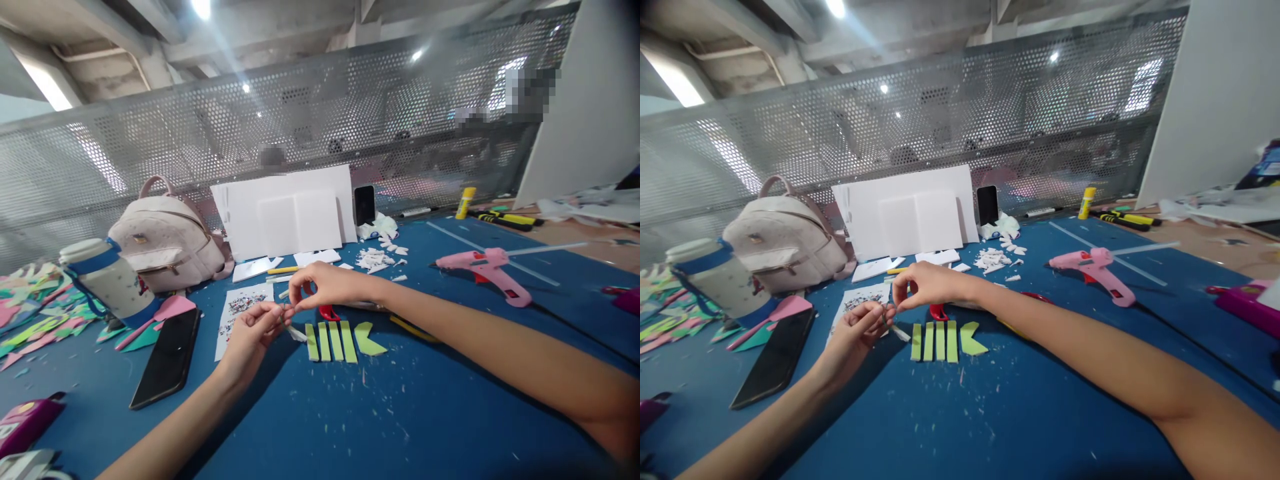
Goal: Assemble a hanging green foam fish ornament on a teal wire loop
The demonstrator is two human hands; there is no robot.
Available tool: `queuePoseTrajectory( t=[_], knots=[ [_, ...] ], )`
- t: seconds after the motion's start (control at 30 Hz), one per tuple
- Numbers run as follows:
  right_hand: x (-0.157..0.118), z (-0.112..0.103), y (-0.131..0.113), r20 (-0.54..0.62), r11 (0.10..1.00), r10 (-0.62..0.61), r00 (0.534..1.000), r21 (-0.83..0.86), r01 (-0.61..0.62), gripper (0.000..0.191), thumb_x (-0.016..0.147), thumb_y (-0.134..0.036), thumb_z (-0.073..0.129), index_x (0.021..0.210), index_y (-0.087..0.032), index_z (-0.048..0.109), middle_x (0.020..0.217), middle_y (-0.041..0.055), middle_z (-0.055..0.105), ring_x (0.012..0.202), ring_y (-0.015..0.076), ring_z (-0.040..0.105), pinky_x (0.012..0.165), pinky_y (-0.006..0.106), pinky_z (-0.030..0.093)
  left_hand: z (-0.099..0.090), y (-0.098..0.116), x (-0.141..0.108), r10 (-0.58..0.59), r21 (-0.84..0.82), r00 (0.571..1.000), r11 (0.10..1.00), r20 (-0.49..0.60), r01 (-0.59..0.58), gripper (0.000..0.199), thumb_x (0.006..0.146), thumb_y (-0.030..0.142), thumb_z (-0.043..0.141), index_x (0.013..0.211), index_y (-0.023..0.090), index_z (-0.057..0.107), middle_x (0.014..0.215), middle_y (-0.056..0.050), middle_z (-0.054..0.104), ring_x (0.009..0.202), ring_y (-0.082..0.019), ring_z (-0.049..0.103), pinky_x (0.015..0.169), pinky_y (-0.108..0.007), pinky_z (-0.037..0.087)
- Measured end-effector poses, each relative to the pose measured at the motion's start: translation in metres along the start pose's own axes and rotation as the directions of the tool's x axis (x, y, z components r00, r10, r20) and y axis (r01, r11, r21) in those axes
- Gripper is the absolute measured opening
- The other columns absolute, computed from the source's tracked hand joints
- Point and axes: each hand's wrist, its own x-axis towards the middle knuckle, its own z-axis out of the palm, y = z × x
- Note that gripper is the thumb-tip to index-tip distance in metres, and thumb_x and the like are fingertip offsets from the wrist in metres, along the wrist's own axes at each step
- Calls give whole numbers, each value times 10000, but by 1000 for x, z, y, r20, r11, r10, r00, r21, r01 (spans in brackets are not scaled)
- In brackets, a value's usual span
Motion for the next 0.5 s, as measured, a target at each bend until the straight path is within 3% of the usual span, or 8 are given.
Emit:
queuePoseTrajectory(
  t=[0.13, 0.2, 0.4, 0.5],
  knots=[
    [-3, -7, -8, 21, 997, -76, 997, 32, 75, 206, 857, -187, 615, 1059, -190, 655, 1138, 61, 695, 991, 169, 623, 846, 268, 465, 1, 2, -2, 16, 40, 1000, 999, 15, -17, 219, 716, 320, 865, 761, 162, 719, 866, -68, 791, 850, -179, 754, 821, -265, 580],
    [-4, -6, -10, 68, 993, -110, 992, 42, 108, 279, 857, -120, 572, 1118, -193, 640, 1192, 56, 683, 1044, 159, 622, 881, 251, 461, 3, 4, -3, 25, 63, 999, 998, 23, -27, 206, 721, 308, 860, 760, 163, 718, 856, -62, 788, 833, -177, 755, 827, -274, 581],
    [-2, -1, -6, 58, 997, -77, 995, 11, 77, 159, 852, -158, 631, 1004, -159, 676, 928, 50, 710, 859, 159, 652, 766, 259, 478, 5, 7, -4, 50, 132, 998, 990, 38, -55, 185, 728, 294, 854, 754, 165, 724, 792, -57, 779, 792, -182, 758, 819, -284, 587],
    [-3, -2, -8, 33, 999, -51, 998, -3, 52, 89, 859, -167, 629, 931, -158, 681, 893, 45, 713, 819, 156, 643, 749, 270, 472, 3, 7, -3, 59, 155, 998, 986, 39, -64, 197, 739, 318, 849, 765, 167, 725, 802, -61, 785, 806, -179, 761, 804, -260, 582]
  ],
)
